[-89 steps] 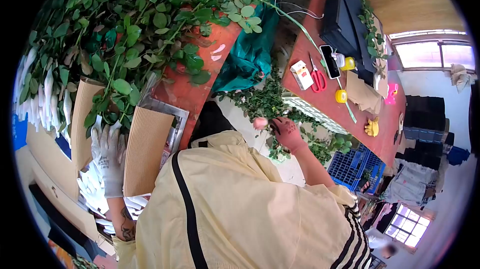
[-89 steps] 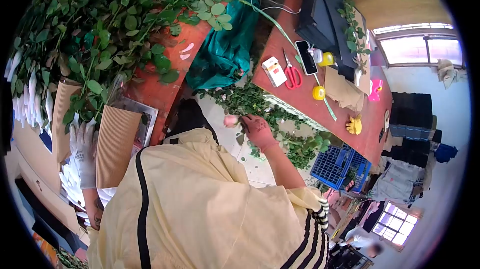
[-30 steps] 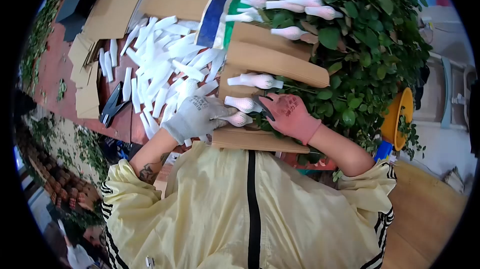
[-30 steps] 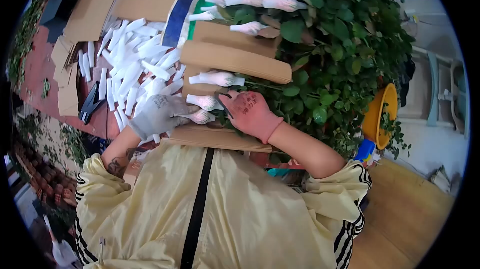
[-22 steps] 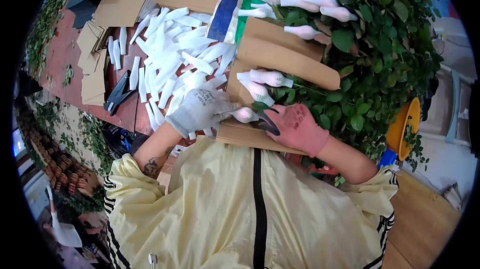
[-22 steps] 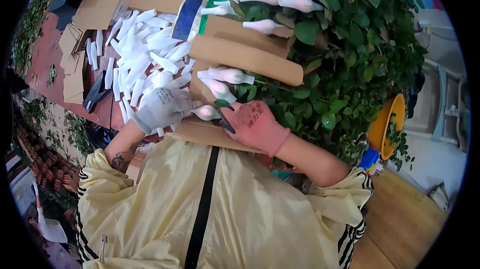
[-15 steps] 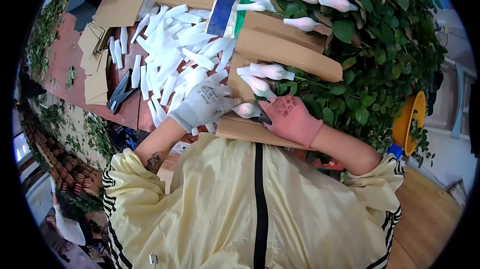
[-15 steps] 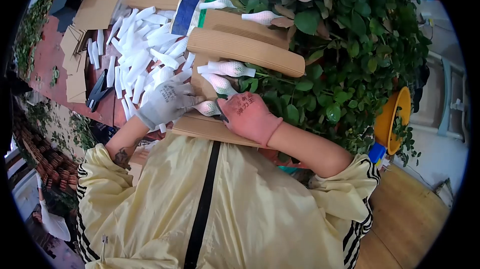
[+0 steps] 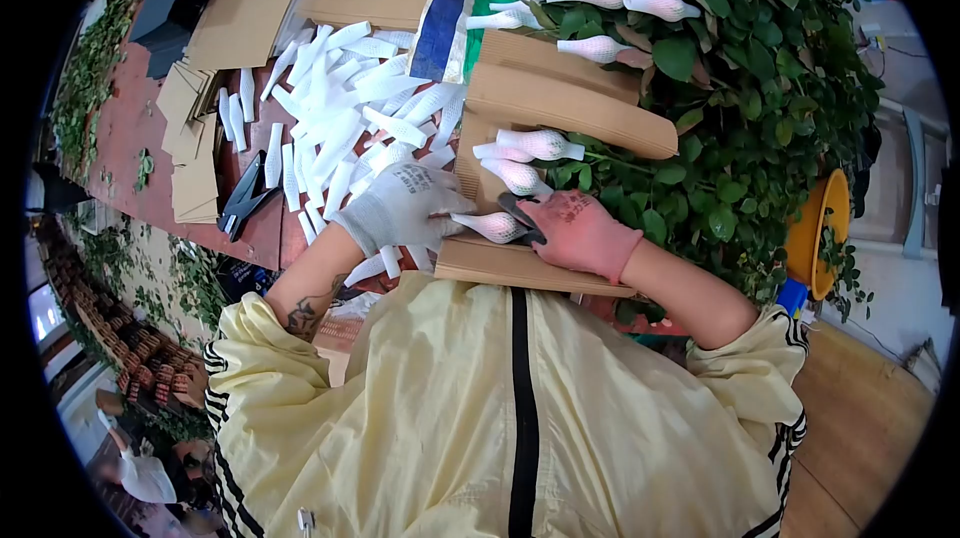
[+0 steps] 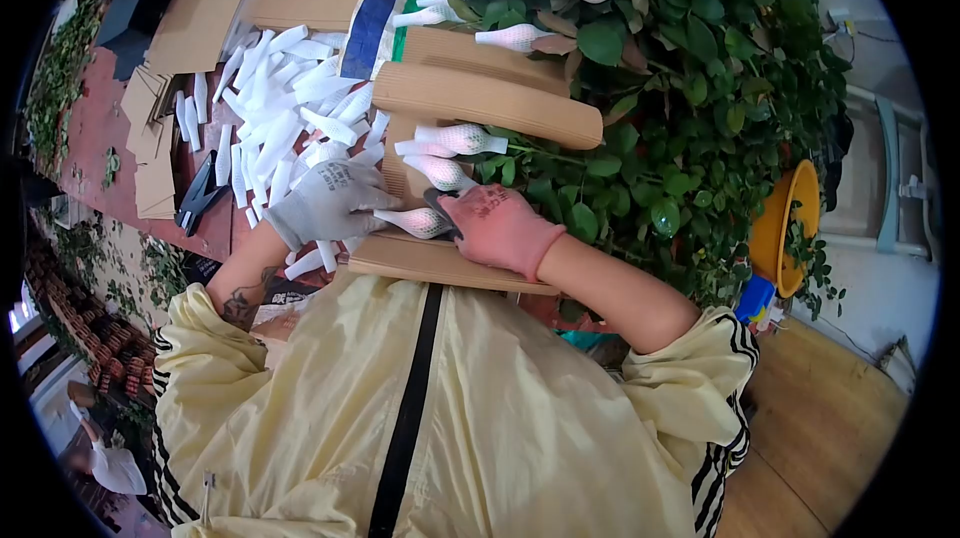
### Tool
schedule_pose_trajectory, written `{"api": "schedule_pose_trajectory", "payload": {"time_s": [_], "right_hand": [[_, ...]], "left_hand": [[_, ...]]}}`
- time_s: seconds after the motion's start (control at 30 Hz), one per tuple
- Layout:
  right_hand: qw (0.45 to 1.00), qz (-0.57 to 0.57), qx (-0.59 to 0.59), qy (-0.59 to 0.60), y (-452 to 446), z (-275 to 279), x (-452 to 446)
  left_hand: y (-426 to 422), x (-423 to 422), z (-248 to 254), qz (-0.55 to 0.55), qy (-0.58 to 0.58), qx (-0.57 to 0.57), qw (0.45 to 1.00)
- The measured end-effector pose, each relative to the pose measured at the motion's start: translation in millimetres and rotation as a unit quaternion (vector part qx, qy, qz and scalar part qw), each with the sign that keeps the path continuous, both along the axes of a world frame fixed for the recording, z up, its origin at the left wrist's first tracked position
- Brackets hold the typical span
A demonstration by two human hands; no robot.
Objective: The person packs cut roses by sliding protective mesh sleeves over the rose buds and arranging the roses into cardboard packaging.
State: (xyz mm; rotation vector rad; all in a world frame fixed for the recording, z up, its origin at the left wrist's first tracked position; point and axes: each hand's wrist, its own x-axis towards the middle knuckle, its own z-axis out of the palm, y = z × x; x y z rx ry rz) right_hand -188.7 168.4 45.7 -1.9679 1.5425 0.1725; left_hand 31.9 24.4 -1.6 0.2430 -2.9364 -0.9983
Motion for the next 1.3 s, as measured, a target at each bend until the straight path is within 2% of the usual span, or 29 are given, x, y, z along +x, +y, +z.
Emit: {"api": "schedule_pose_trajectory", "payload": {"time_s": [0.1,0.13,0.27,0.33,0.37,0.43,0.47,0.57,0.63,0.67,0.77,0.83,0.87,1.0,1.07,1.13,1.23,1.3], "right_hand": [[0.998,0.027,0.056,0.007,0.8,8.2,-11.1],[0.995,0.042,-0.082,0.023,13.5,1.8,-11.7],[0.998,0.026,-0.034,0.038,8.5,3.0,-4.3],[0.997,0.012,-0.060,0.035,9.2,-3.3,-2.5],[0.998,0.010,-0.059,0.033,9.5,-4.3,-1.5],[0.996,0.008,-0.083,0.044,10.6,-4.0,-0.1],[0.996,0.010,-0.081,0.044,9.1,-1.0,1.3],[0.996,0.021,-0.028,0.079,6.5,-0.6,1.6],[0.981,0.018,-0.192,0.017,16.8,-13.3,-0.6],[0.981,0.016,-0.193,0.020,19.7,-16.6,-3.1],[0.982,0.010,-0.187,0.023,16.1,-8.2,-0.7],[0.996,0.028,-0.069,0.050,11.3,-7.5,-0.1],[0.996,0.027,-0.067,0.049,12.2,-8.0,0.5],[0.995,0.022,-0.067,0.064,11.1,-8.3,1.7],[0.995,0.015,-0.069,0.066,12.7,-10.3,1.1],[0.991,0.017,-0.123,0.048,16.4,-16.3,-0.2],[0.993,-0.002,-0.114,0.035,16.4,-17.1,0.5],[0.996,-0.006,-0.079,0.040,9.9,-10.0,2.3]], "left_hand": [[-0.2,1.3,-6.1,-0.028,0.025,-0.030,0.999],[-0.9,-0.1,-6.2,-0.035,0.039,-0.062,0.997],[-4.4,-5.9,9.0,-0.062,0.036,-0.064,0.995],[-9.1,-4.8,20.4,0.000,-0.022,0.146,0.989],[-8.3,-6.1,28.0,-0.002,-0.025,0.148,0.989],[-1.3,-14.7,49.0,0.010,-0.099,0.119,0.988],[4.4,-11.4,21.9,-0.040,0.023,0.014,0.999],[-0.6,-6.3,-4.7,-0.055,0.034,0.005,0.998],[1.6,-3.4,-15.7,-0.051,0.049,-0.014,0.997],[1.0,-2.8,-19.4,-0.047,0.065,-0.035,0.996],[1.7,0.3,-21.6,-0.051,0.101,-0.055,0.992],[2.1,2.6,-25.4,-0.059,0.098,-0.076,0.991],[2.5,4.2,-26.7,-0.066,0.093,-0.097,0.989],[-0.1,9.7,-25.2,-0.066,0.079,-0.093,0.990],[-4.5,12.1,-18.6,-0.047,0.056,-0.050,0.996],[-9.0,14.5,-8.8,-0.053,0.051,-0.057,0.996],[-21.8,25.5,-4.0,-0.064,0.036,-0.068,0.995],[-38.6,40.0,-6.2,-0.007,-0.064,-0.034,0.997]]}}
